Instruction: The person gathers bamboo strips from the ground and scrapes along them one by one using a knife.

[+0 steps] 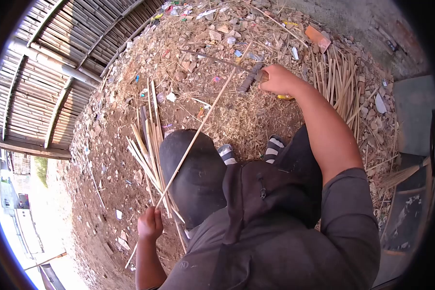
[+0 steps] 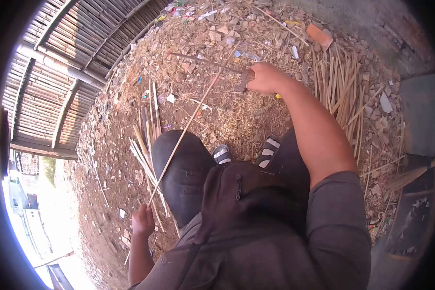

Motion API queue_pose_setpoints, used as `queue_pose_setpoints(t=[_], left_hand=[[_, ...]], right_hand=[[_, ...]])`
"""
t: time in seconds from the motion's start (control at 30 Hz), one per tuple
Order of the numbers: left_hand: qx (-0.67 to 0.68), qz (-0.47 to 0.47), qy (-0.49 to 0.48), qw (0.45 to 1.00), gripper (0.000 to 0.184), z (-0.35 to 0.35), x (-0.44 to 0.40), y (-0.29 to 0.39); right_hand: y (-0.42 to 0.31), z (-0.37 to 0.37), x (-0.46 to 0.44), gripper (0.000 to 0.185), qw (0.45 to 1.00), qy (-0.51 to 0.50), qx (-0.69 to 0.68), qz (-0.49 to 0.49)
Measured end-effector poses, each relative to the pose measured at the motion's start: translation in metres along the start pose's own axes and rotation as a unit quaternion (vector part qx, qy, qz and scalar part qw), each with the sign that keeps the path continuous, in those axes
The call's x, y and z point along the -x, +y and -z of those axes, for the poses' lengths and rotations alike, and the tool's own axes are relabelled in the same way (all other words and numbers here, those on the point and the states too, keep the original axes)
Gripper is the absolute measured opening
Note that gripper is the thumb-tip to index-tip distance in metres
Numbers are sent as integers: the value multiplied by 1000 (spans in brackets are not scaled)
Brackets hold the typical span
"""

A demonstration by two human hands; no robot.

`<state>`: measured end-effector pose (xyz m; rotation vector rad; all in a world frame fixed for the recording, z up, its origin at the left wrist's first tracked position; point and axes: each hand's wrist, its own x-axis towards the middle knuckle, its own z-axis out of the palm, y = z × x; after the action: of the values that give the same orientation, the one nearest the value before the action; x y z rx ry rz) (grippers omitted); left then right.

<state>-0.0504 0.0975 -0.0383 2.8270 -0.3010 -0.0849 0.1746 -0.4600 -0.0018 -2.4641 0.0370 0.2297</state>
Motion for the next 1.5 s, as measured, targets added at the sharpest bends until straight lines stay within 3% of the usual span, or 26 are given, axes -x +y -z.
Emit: queue_pose_setpoints(t=[0.17,0.3,0.4,0.53,0.67,0.87,0.93,0.97,1.07,1.17,1.27,1.3,1.4,1.5], left_hand=[[-19,-19,13,1000,20,-8,-4,-13],[-30,0,5,1000,20,-7,-2,-11],[-33,-4,29,999,20,-9,-2,-12],[-18,12,59,998,21,-18,1,-2],[3,34,79,996,24,-20,3,0],[12,10,83,996,24,-31,4,-10],[-1,38,74,997,24,-31,2,-11],[-13,-11,110,994,24,-32,-2,-16],[-37,4,94,995,24,-25,-4,-21],[0,-8,86,996,27,-29,-8,-25],[29,31,65,997,29,-37,-6,-26],[10,21,73,997,29,-36,-7,-28],[-8,3,84,996,29,-28,-7,-34],[11,-11,74,997,29,-25,-7,-28]], right_hand=[[-29,-11,18,36,973,-72,186,119],[16,-19,-10,40,1000,1,11,22],[14,-17,-7,38,998,39,14,40],[-28,-10,25,30,979,-27,175,100],[15,-33,-3,27,997,37,38,56],[-20,-26,17,29,984,-40,140,99],[27,-47,-3,28,997,41,48,49],[40,-45,-16,28,996,90,4,29],[11,-20,-1,31,999,44,25,14],[-29,-10,24,38,991,-40,107,63],[25,-32,-3,43,999,-17,21,40],[26,-31,-7,44,1000,22,-5,-18],[26,-21,-10,43,998,50,-38,11],[-12,-20,11,40,996,-14,72,60]])
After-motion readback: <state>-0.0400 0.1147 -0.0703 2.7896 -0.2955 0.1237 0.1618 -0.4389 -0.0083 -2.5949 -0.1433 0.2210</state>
